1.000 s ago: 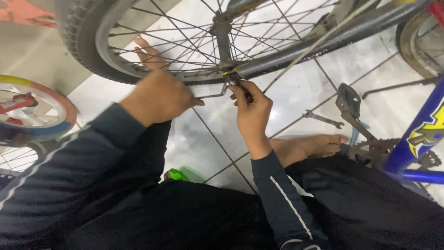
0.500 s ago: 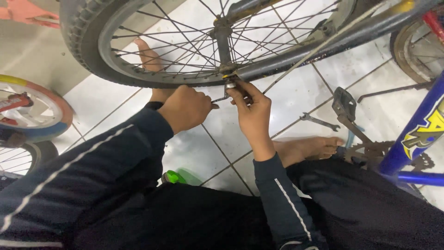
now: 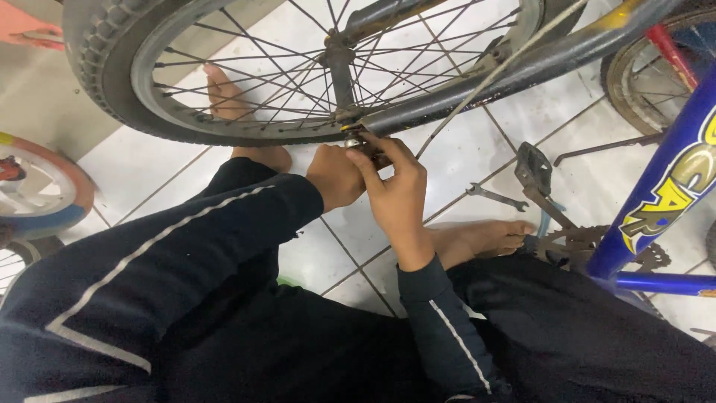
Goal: Removing an axle nut and washer from a bicycle wheel using a wrench and manual unscrewing.
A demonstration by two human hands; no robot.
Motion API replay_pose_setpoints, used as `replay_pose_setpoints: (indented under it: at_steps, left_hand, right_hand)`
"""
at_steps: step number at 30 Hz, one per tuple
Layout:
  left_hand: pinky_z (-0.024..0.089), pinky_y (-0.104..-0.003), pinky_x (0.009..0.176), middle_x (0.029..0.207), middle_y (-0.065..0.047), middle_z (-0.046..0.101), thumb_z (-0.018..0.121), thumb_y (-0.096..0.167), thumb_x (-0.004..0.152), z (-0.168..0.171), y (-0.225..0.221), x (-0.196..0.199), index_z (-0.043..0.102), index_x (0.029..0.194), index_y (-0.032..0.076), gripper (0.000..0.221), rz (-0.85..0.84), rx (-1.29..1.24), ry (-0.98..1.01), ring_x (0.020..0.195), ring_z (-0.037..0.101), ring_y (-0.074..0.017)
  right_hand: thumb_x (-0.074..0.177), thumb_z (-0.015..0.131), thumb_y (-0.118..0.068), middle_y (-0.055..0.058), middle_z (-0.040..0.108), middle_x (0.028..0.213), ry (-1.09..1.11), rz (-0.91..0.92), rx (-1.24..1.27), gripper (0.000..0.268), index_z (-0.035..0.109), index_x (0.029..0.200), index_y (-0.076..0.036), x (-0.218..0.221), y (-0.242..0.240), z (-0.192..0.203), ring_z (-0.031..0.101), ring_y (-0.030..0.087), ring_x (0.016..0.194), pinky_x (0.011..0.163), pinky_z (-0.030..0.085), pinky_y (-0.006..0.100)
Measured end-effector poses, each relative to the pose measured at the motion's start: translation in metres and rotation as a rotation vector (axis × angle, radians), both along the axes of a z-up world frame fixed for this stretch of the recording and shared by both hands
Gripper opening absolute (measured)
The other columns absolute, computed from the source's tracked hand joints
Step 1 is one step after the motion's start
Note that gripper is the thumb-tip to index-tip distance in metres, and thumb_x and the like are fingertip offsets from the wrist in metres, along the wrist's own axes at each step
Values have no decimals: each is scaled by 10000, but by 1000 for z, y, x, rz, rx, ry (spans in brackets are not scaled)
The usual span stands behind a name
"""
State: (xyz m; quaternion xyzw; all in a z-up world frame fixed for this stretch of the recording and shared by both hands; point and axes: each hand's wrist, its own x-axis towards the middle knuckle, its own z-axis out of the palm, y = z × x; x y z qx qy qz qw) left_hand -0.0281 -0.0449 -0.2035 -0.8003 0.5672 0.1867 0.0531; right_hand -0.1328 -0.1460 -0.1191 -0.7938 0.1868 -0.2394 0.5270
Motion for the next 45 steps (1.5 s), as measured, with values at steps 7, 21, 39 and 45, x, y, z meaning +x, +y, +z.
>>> replay_pose_setpoints:
  at_steps: [7, 21, 39, 45]
  left_hand:
    - [488, -347, 528, 576, -67, 636, 513, 185, 940, 16, -13, -1, 688, 768, 58, 277, 209, 14, 200, 528, 658, -258]
    - [562, -384, 595, 576, -59, 651, 525, 270, 982, 35, -3, 1, 673, 726, 91, 346, 259, -57, 287, 557, 702, -262]
    - [524, -348, 542, 622, -96, 659, 453, 348, 1112, 114, 53, 2, 689, 1031, 103, 350, 273, -445, 471, 516, 642, -267]
    - [544, -335, 529, 678, -65, 737, 619, 319, 1044, 162, 54, 7, 759, 1008, 144, 227, 87, -371, -53, 529, 696, -246]
  right_hand:
    - [977, 771, -273, 129, 747, 874, -39, -20, 11, 260, 747, 1098, -44, 1, 1, 1, 744, 306, 852, 731, 590, 389]
    - [958, 789, -130, 139, 740, 830, -23, 19, 146, 191, 741, 1099, -10, -3, 2, 3, 745, 256, 753, 674, 578, 351]
    - [983, 755, -121, 83, 770, 803, -141, 92, 156, 68, 719, 1004, -67, -11, -18, -17, 765, 214, 742, 665, 564, 300]
    - [954, 796, -111, 75, 751, 734, -86, 77, 88, 71, 732, 948, -81, -6, -10, -20, 738, 208, 658, 612, 555, 291]
